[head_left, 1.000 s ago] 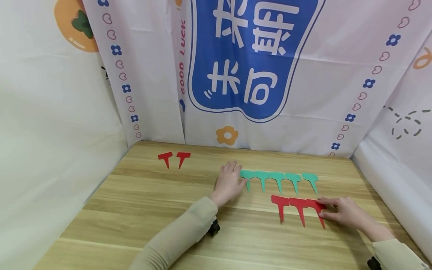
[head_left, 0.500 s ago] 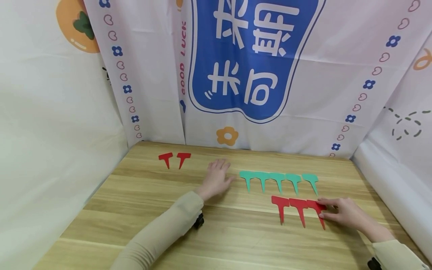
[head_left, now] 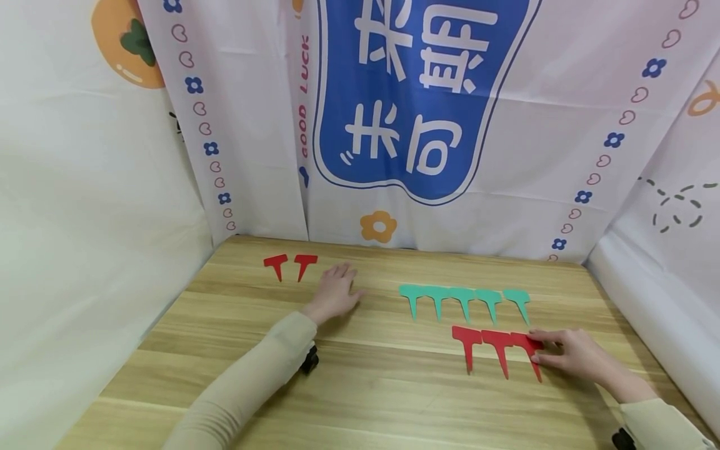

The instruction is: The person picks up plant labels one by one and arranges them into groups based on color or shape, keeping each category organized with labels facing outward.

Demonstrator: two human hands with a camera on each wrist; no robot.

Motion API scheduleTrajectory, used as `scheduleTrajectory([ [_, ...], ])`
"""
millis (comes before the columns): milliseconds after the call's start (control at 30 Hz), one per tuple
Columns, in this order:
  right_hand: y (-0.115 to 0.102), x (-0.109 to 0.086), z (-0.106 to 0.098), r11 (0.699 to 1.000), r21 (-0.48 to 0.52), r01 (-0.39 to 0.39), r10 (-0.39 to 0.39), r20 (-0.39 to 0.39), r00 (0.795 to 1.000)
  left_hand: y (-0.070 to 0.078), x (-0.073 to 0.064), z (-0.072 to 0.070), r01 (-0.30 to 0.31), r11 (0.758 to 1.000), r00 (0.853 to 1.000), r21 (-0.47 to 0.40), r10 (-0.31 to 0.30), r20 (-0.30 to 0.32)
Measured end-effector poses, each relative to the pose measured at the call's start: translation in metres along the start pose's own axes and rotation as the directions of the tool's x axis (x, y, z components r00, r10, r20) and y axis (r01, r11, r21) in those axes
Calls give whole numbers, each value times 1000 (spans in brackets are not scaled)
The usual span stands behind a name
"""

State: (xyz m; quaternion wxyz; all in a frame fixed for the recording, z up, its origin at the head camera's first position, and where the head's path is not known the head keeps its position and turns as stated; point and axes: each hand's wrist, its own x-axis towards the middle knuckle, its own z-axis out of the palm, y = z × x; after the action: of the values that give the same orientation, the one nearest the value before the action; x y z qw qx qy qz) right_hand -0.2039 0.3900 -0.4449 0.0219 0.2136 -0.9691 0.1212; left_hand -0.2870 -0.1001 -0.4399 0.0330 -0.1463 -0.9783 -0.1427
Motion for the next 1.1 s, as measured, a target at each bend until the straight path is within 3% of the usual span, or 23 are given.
scheduleTrajectory([
  [300, 0, -1, 0, 1000, 3, 3, -3, -12, 1000, -23, 1, -5, 45, 999, 999, 2, -45, 23],
  [567, 0, 0, 0, 1000, 14, -14, 14, 8, 1000, -40, -1, -14, 54, 999, 998, 10, -54, -12],
  [867, -1, -1, -1, 1000, 12, -14, 14, -2, 1000, -63, 0, -19, 92, 996, 996, 6, -92, -4],
  [1100, -1, 0, -1, 1000, 20, -23, 23, 4, 1000, -79, -1, -24, 156, 988, 988, -17, -157, -17],
])
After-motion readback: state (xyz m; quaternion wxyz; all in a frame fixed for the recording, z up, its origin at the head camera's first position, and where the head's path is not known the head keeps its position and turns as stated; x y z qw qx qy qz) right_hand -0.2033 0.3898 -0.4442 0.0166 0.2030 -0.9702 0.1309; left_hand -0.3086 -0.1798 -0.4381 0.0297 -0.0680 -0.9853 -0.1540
